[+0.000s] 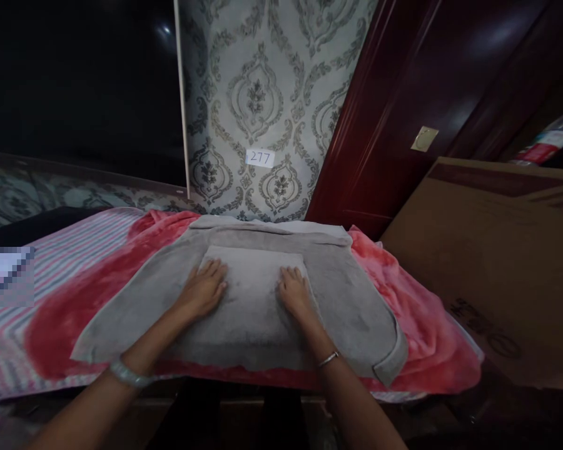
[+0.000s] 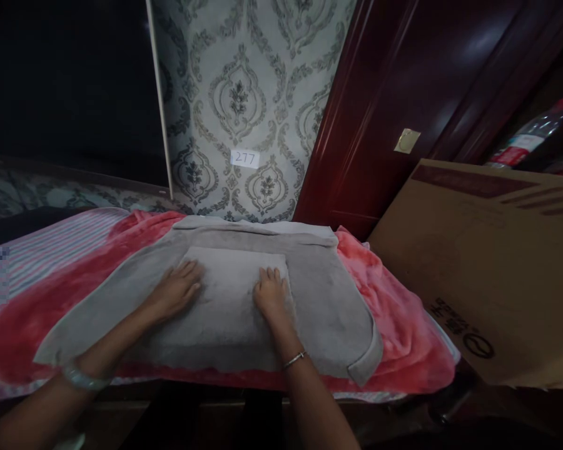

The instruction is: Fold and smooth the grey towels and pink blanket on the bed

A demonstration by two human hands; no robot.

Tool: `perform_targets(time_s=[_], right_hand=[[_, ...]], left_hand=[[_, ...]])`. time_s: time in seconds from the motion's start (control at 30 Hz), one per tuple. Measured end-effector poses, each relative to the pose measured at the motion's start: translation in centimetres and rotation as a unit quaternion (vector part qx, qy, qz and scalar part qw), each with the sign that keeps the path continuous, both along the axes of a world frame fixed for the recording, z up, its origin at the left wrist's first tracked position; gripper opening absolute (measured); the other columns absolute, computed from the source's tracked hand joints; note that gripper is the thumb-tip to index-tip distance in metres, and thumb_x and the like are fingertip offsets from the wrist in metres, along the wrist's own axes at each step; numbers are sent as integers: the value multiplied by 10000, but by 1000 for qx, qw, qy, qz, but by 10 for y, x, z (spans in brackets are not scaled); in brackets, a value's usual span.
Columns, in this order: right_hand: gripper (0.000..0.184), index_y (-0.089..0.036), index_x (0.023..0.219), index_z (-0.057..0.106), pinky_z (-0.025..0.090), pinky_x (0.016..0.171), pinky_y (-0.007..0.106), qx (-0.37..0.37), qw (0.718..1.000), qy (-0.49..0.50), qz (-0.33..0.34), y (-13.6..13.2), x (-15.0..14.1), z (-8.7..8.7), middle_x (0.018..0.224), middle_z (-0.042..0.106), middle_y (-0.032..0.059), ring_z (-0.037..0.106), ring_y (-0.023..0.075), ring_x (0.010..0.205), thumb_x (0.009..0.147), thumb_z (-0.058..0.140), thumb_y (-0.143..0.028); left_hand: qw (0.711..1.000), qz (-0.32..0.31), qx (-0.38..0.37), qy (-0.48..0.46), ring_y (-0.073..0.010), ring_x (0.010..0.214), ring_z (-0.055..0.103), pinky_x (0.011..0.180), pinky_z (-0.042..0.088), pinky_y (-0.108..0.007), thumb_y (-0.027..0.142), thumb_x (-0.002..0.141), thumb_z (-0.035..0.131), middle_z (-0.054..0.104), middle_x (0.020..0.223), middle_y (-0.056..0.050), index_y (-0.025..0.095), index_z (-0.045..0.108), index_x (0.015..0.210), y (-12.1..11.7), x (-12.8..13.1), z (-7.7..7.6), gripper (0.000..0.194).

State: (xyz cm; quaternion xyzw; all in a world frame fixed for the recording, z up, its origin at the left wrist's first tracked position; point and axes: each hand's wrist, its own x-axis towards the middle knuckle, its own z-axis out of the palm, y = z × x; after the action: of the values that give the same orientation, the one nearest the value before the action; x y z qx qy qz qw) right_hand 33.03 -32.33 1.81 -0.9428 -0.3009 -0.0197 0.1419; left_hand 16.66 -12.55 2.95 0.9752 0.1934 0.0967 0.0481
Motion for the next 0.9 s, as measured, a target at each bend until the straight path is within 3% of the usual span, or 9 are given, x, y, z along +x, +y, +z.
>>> perform_targets(time_s=[0.13,0.2,0.3,0.4,0.47,0.57,0.67,0.9], right_hand=[[560,-232,1573,435,258,1236,460,26,1000,-6,9,30,26,31,1660,377,66,297,248,1539,1028,305,-226],[552,-237,1567,446,256,1234,481,25,1000,-15,8,42,36,30,1661,375,67,293,260,1540,1035,296,-233],[526,-260,1554,465,226,1241,507,16,999,-26,25,51,43,8,1656,388,52,278,274,1546,1053,312,-300],[518,-284,1551,469,195,1248,519,14,999,-27,32,52,47,-15,1652,397,31,283,280,1543,1058,319,-334],[518,-293,1553,466,189,1248,520,14,999,-21,30,51,49,-21,1655,390,23,279,283,1545,1058,320,-339],[518,-303,1555,462,186,1247,513,10,999,-17,27,52,51,-20,1657,387,19,272,278,1548,1057,324,-344],[518,-317,1557,455,190,1243,511,6,999,-23,25,53,53,-19,1658,386,18,279,269,1545,1056,327,-344],[515,-295,1551,469,201,1240,511,10,999,-32,27,51,50,-21,1648,403,32,303,283,1531,1056,329,-337]], left_hand=[[997,-70,-18,35,-282,1573,268,1268,238,-568,263,981,389,309,1682,-164,145,379,1585,-25,77,25,616],[996,-72,-16,43,-286,1577,256,1270,225,-574,273,992,386,286,1689,-168,138,374,1587,-30,105,22,610],[997,-69,-10,42,-295,1579,248,1273,193,-598,320,1017,370,302,1686,-154,157,399,1577,-28,124,0,585],[997,-68,-2,35,-292,1577,254,1276,181,-600,360,1034,349,324,1679,-143,177,396,1584,-24,126,-23,581],[997,-67,1,26,-285,1576,261,1278,185,-590,378,1038,344,329,1678,-134,193,399,1585,-22,125,-29,579],[997,-67,0,36,-296,1575,260,1276,190,-582,443,1037,359,335,1678,-115,222,409,1584,-13,124,-24,592],[996,-43,11,72,-323,1578,239,1267,173,-601,507,1030,357,328,1684,-82,259,404,1589,10,114,-15,613],[994,79,-13,78,-354,1560,271,1202,263,-643,483,1043,189,236,1721,-56,306,306,1626,76,55,-8,621]])
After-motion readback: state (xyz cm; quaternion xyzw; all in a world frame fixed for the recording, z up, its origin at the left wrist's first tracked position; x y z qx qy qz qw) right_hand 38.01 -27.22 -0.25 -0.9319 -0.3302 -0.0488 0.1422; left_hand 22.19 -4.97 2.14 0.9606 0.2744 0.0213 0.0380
